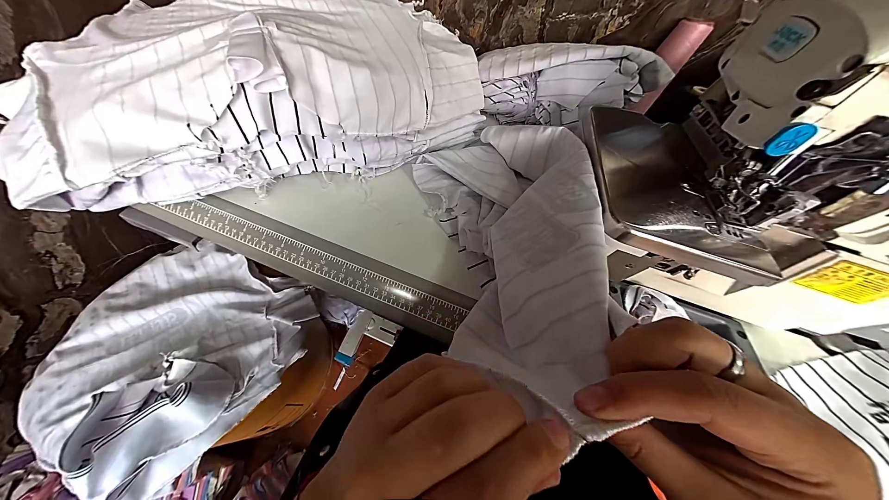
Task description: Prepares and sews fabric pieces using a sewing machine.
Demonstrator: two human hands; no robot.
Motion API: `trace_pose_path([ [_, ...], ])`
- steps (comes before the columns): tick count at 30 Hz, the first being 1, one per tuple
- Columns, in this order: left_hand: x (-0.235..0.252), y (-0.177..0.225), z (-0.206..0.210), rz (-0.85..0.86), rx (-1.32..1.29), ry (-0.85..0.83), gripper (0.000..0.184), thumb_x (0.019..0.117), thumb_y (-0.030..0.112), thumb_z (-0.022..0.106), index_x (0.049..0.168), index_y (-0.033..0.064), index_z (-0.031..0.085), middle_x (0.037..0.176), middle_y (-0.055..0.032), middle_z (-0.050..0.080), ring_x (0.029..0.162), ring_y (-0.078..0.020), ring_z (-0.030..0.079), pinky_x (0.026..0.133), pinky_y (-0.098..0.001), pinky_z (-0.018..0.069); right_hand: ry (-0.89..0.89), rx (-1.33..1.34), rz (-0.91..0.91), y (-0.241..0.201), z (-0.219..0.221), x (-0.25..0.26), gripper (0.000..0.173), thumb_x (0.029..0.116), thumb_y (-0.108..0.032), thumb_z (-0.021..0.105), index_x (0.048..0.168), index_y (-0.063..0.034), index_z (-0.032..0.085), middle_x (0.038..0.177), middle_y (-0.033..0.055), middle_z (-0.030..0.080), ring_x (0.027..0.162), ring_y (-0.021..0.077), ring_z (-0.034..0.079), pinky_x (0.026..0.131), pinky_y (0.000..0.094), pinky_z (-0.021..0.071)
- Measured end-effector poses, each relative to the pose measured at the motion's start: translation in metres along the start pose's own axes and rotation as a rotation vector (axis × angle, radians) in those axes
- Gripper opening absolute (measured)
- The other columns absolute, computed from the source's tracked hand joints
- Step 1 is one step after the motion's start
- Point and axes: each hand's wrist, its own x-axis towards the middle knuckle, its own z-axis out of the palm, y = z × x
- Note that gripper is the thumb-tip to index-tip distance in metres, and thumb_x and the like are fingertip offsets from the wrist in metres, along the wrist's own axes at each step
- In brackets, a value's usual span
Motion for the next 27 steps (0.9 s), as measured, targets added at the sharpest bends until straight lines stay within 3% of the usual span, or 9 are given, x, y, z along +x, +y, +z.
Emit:
trace_pose_path([
  [9, -0.001, -0.002, 0.000, -0.025, -0.020, 0.013, 0.011, 0.1037, 0.016, 0.060, 0.104, 0.0059, 0.064, 0.097, -0.0052, 0.062, 0.093, -0.0100, 0.063, 0.087, -0.0204, 0.0524, -0.086, 0.062, 0.009, 0.001, -0.006, 0.000, 0.005, 0.0976, -0.019, 0.072, 0.102, -0.0174, 0.074, 0.097, -0.0074, 0.061, 0.095, -0.0088, 0.055, 0.083, 0.0049, 0.0422],
  [17, 0.004, 0.002, 0.000, -0.255, -0.151, -0.014, 0.020, 0.1066, 0.020, 0.053, 0.102, 0.0045, 0.065, 0.098, -0.0027, 0.065, 0.098, 0.0008, 0.062, 0.088, -0.0099, 0.0490, -0.168, 0.090, 0.062, -0.002, -0.012, 0.001, 0.014, 0.1013, -0.025, 0.066, 0.104, -0.0145, 0.074, 0.100, -0.0054, 0.063, 0.098, -0.0081, 0.056, 0.085, 0.0058, 0.0436],
  [24, 0.006, 0.002, 0.000, -0.294, -0.217, -0.035, 0.021, 0.1060, 0.020, 0.055, 0.102, 0.0031, 0.066, 0.098, -0.0040, 0.065, 0.096, 0.0006, 0.062, 0.086, -0.0098, 0.0489, -0.122, 0.093, 0.061, 0.002, -0.007, 0.000, 0.009, 0.0966, -0.024, 0.073, 0.102, -0.0158, 0.073, 0.098, -0.0079, 0.062, 0.094, -0.0094, 0.056, 0.082, 0.0045, 0.0439],
  [27, 0.004, 0.002, 0.002, -0.367, -0.223, -0.005, 0.023, 0.1053, 0.021, 0.056, 0.102, 0.0013, 0.067, 0.091, -0.0039, 0.066, 0.086, 0.0034, 0.060, 0.077, -0.0077, 0.0476, 0.006, -0.023, 0.065, 0.002, -0.004, -0.006, 0.017, 0.0958, -0.030, 0.074, 0.111, -0.0244, 0.070, 0.106, -0.0124, 0.059, 0.094, -0.0095, 0.056, 0.079, 0.0063, 0.0474],
])
